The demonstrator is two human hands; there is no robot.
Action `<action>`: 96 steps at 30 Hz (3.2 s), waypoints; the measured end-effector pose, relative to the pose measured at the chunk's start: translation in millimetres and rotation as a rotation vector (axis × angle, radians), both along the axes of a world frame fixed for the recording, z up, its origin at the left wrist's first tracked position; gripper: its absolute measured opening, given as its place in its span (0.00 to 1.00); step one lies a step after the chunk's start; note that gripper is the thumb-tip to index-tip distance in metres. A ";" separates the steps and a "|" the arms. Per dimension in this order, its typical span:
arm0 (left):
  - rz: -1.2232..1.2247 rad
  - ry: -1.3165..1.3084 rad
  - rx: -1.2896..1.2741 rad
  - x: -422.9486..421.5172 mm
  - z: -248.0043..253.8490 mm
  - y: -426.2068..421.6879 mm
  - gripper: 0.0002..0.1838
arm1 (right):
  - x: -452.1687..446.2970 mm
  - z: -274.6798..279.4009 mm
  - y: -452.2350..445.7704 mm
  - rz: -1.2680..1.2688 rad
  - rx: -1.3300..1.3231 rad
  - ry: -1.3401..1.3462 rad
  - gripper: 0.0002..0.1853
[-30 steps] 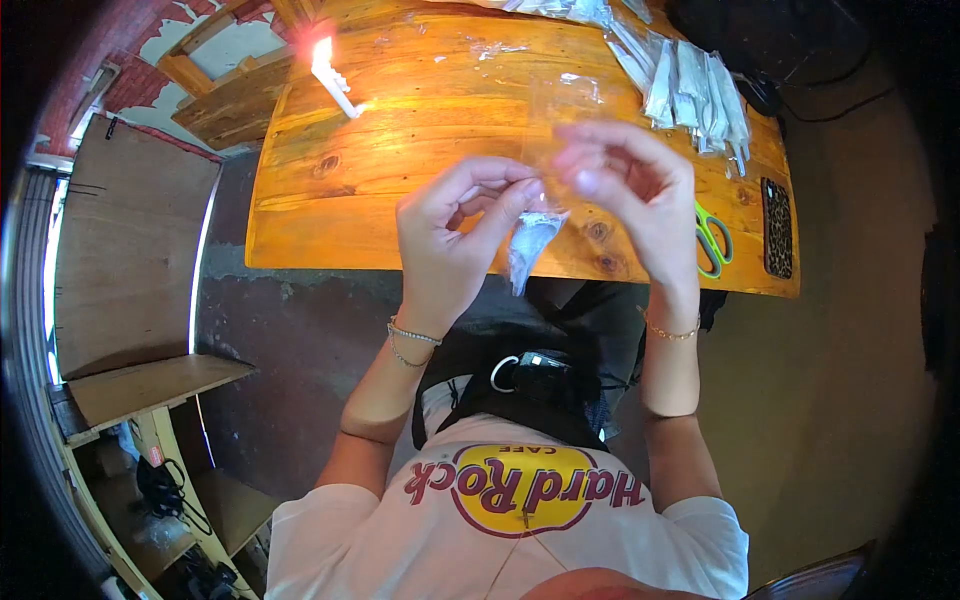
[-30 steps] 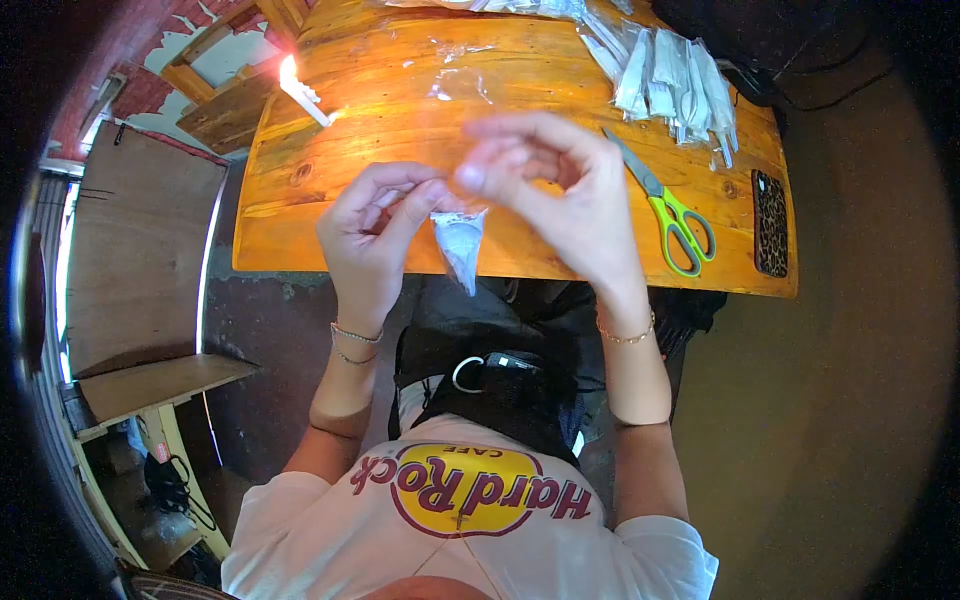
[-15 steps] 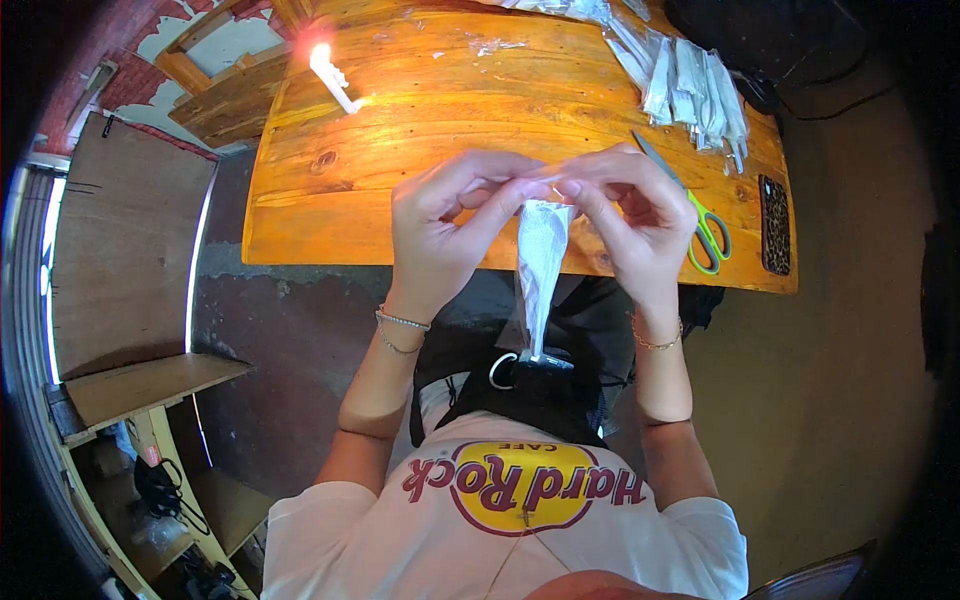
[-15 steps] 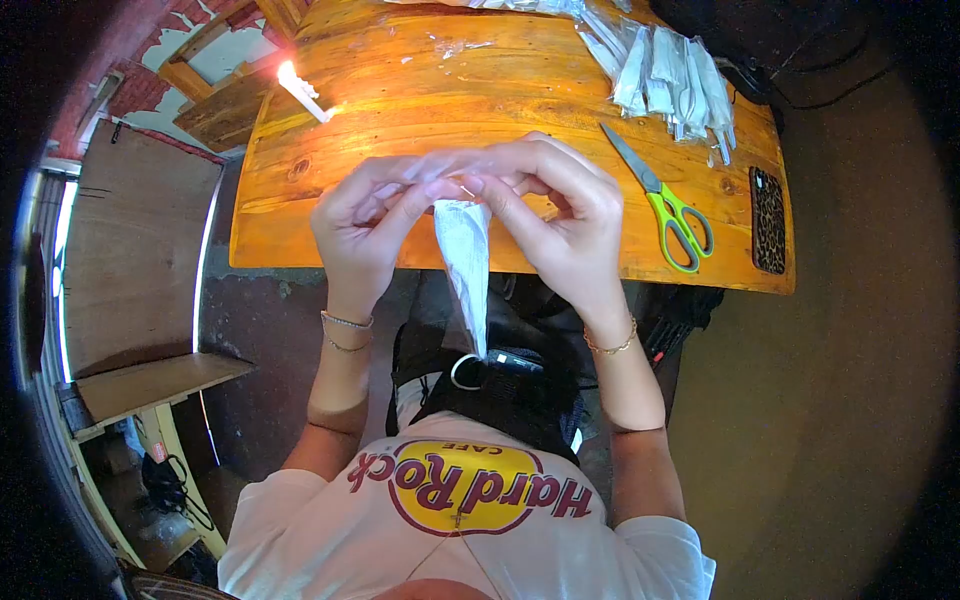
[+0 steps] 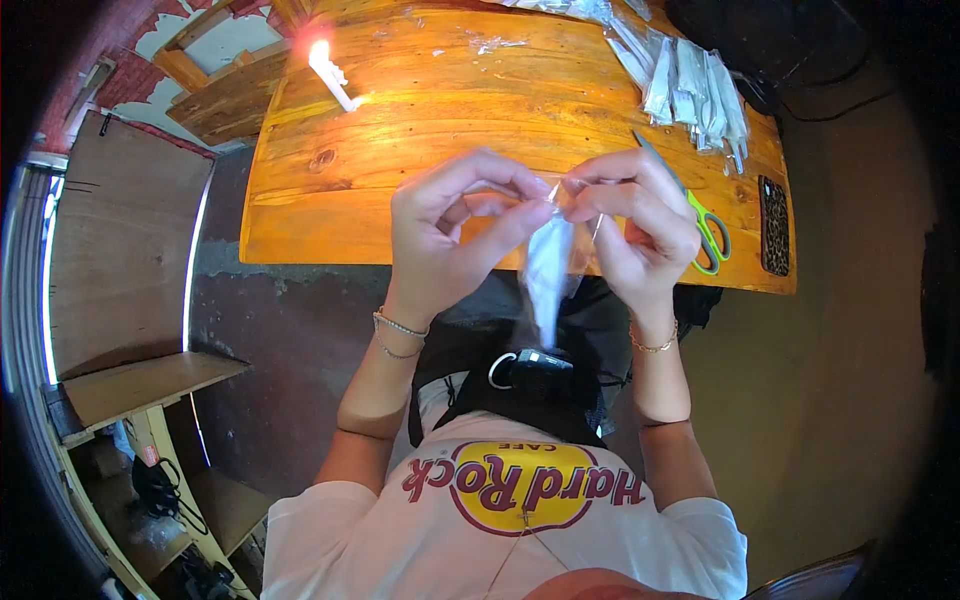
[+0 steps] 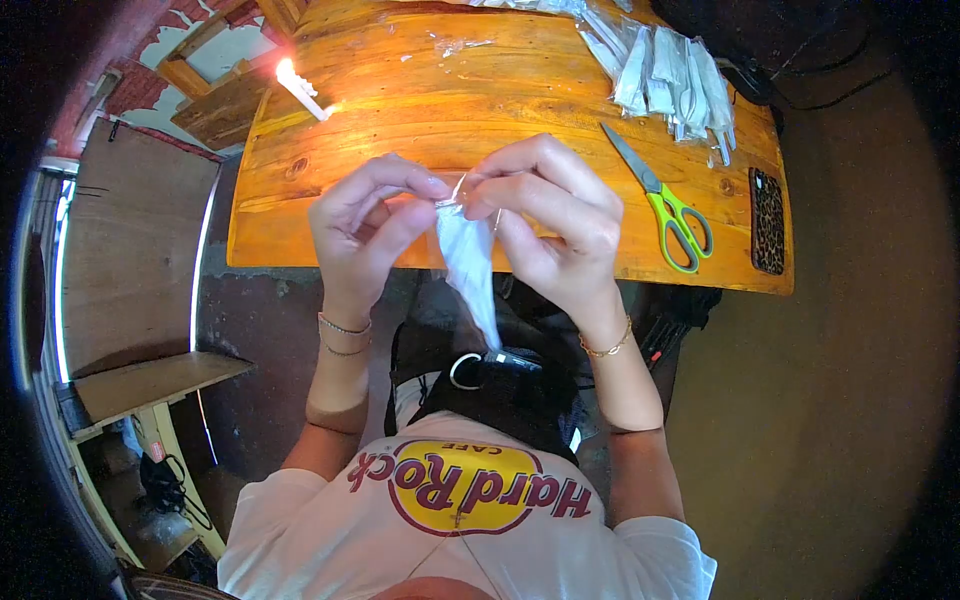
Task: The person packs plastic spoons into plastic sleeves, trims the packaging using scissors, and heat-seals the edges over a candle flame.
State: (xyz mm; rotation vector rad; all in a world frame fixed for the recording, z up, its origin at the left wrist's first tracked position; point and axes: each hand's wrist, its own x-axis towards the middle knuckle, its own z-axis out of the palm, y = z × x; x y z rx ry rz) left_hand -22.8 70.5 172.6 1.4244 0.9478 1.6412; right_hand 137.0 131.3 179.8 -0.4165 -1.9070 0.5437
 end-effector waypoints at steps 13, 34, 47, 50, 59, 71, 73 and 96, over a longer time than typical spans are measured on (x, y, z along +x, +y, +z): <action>0.257 0.029 -0.145 -25.9 1.4 -14.3 0.14 | -41.7 1.3 -3.5 0.126 -0.512 -0.081 0.04; 0.553 0.130 -0.243 -82.2 -19.6 0.9 0.04 | -131.9 -0.3 26.4 0.337 -0.968 -0.078 0.04; 0.834 0.527 0.005 -89.7 -20.0 3.9 0.03 | -124.5 1.8 36.1 0.251 -0.925 -0.090 0.06; 0.867 0.496 -0.035 -92.9 -18.3 2.6 0.03 | -127.7 5.4 32.0 0.296 -1.079 -0.004 0.09; 0.635 -0.051 -0.317 -87.2 -26.9 8.1 0.09 | -133.3 -25.8 9.6 0.314 -1.125 0.081 0.05; 0.146 -0.602 -0.554 -85.1 -41.5 6.6 0.18 | -138.5 -23.8 24.2 0.249 -1.135 0.064 0.05; 0.086 -0.624 -0.522 -85.4 -40.3 4.6 0.17 | -139.5 -22.9 25.1 0.247 -1.152 0.084 0.05; 0.219 -0.385 -0.488 -82.9 -26.2 -6.2 0.13 | -156.2 -15.5 40.2 0.320 -0.851 -0.124 0.03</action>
